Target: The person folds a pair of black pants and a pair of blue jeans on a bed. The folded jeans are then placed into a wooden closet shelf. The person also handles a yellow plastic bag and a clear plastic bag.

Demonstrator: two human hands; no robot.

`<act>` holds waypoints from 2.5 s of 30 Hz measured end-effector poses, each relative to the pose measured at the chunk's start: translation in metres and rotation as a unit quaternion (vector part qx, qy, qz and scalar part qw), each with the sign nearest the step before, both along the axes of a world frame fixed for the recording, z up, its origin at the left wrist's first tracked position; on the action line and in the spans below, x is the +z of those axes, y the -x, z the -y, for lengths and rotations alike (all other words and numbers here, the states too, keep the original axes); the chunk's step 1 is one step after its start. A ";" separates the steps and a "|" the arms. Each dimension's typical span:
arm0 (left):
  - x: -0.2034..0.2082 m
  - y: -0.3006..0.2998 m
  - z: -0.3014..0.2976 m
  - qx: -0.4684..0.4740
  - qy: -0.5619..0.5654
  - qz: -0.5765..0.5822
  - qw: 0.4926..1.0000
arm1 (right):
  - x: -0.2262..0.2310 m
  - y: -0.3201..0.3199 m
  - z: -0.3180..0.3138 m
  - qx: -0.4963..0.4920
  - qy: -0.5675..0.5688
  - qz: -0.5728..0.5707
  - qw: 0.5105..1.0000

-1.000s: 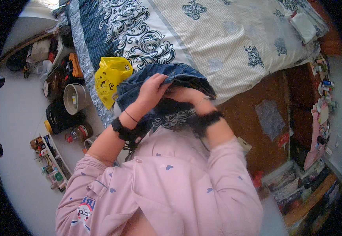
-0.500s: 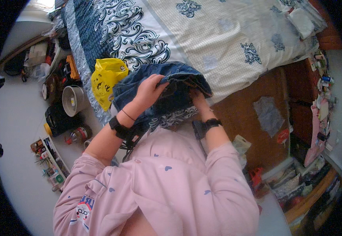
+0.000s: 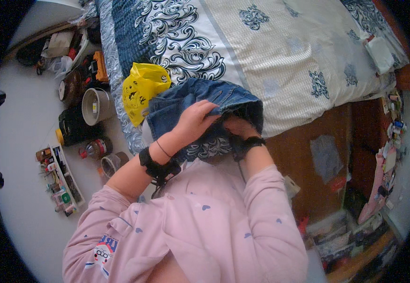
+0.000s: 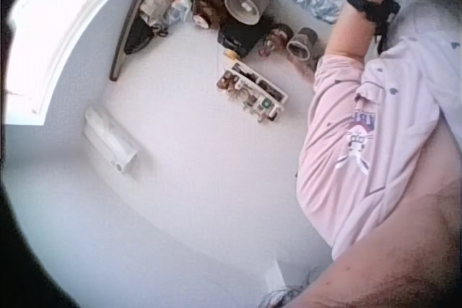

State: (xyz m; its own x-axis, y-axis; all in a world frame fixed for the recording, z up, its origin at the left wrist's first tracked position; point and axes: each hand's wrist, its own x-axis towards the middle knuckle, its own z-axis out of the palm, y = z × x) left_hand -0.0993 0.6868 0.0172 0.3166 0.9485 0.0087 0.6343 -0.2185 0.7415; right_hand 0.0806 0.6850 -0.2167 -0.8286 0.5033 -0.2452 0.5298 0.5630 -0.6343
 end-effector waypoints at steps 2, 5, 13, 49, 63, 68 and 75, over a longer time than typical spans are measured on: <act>0.002 0.003 0.002 0.018 0.006 0.024 1.000 | 0.027 0.007 -0.006 0.011 -0.046 0.021 0.999; 0.007 0.010 0.004 0.017 0.001 0.021 1.000 | 0.067 0.020 0.003 -0.139 -0.029 -0.061 0.988; 0.017 0.012 0.006 0.013 0.011 0.036 0.999 | 0.048 0.052 0.025 -0.225 -0.059 -0.009 0.973; -0.065 0.145 0.060 0.200 0.119 -0.108 0.967 | 0.037 -0.137 0.036 -0.613 0.228 -0.178 0.735; -0.122 0.198 0.094 0.380 0.251 0.059 0.888 | 0.055 -0.088 -0.001 -0.570 0.468 -0.207 0.643; -0.138 0.195 0.092 0.448 0.286 0.177 0.828 | 0.061 -0.086 -0.003 -0.545 0.508 -0.203 0.635; -0.105 0.168 0.079 0.436 0.417 0.319 0.731 | 0.086 -0.081 0.003 -0.570 0.479 -0.194 0.639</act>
State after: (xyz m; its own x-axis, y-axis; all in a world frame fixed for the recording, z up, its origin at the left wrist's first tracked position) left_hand -0.2669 0.6078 -0.0877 -0.2275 0.5476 -0.8052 -0.2694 0.7592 0.5925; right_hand 0.1616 0.6821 -0.1306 -0.1492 0.6059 -0.7814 -0.0525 -0.7940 -0.6057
